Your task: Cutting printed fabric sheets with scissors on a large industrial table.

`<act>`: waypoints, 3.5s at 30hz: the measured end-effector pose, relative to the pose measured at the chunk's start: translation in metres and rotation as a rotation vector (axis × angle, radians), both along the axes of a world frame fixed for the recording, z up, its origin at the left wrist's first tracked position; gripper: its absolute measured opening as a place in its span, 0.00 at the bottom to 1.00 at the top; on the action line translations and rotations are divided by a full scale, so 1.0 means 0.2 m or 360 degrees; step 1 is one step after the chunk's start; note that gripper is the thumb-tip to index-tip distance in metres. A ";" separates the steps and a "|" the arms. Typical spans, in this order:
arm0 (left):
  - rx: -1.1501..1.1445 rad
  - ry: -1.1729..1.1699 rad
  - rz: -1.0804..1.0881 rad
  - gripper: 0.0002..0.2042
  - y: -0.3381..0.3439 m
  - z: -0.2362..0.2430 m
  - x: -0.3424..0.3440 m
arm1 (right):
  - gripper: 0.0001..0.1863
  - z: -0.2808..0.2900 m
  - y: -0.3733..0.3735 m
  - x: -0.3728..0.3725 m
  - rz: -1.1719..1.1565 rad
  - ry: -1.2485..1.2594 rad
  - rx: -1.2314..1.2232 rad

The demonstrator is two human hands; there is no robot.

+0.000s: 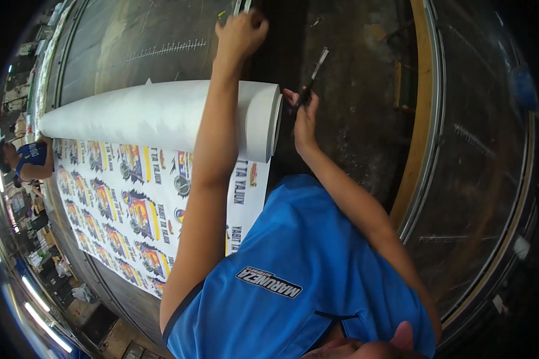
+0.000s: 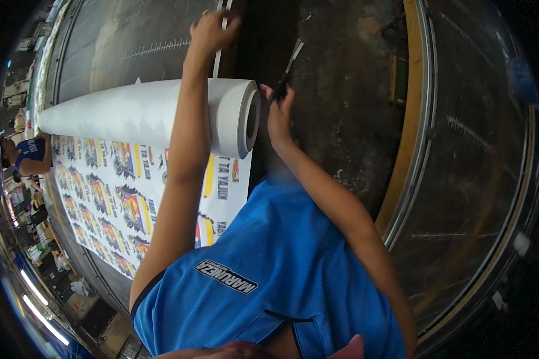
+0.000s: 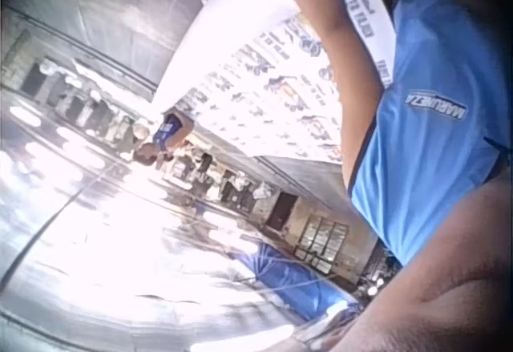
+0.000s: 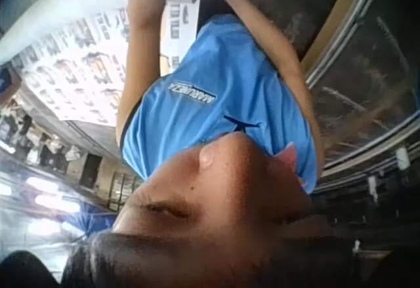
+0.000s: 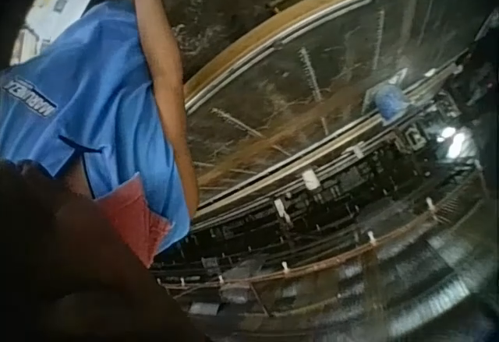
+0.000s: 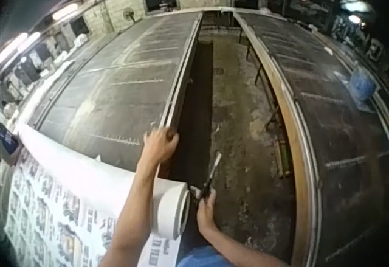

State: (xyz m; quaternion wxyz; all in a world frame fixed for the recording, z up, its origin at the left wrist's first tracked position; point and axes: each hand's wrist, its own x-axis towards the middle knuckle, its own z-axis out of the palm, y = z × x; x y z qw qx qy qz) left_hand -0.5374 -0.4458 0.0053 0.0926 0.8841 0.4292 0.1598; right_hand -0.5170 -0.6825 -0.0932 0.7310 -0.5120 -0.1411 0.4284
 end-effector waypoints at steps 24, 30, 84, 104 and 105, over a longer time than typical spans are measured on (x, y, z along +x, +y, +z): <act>0.0243 -0.0516 0.0195 0.26 0.48 -0.28 0.53 | 0.12 0.31 1.80 1.42 0.0167 0.1188 -0.0145; 0.0171 -0.0426 0.0241 0.17 1.21 0.08 1.14 | 0.11 0.14 1.98 2.01 0.0559 0.1178 -0.0742; -0.0110 -0.0378 0.0372 0.36 4.31 0.06 3.97 | 0.34 -0.08 4.74 5.62 0.0710 -0.0696 -0.0228; -0.0551 0.0055 0.0322 0.19 5.99 0.06 5.56 | 0.29 -0.05 6.53 6.84 0.0454 -0.0298 -0.0344; -0.0677 -0.0011 0.0163 0.19 6.15 0.03 5.66 | 0.29 -0.02 6.65 6.90 0.0485 -0.0343 -0.0314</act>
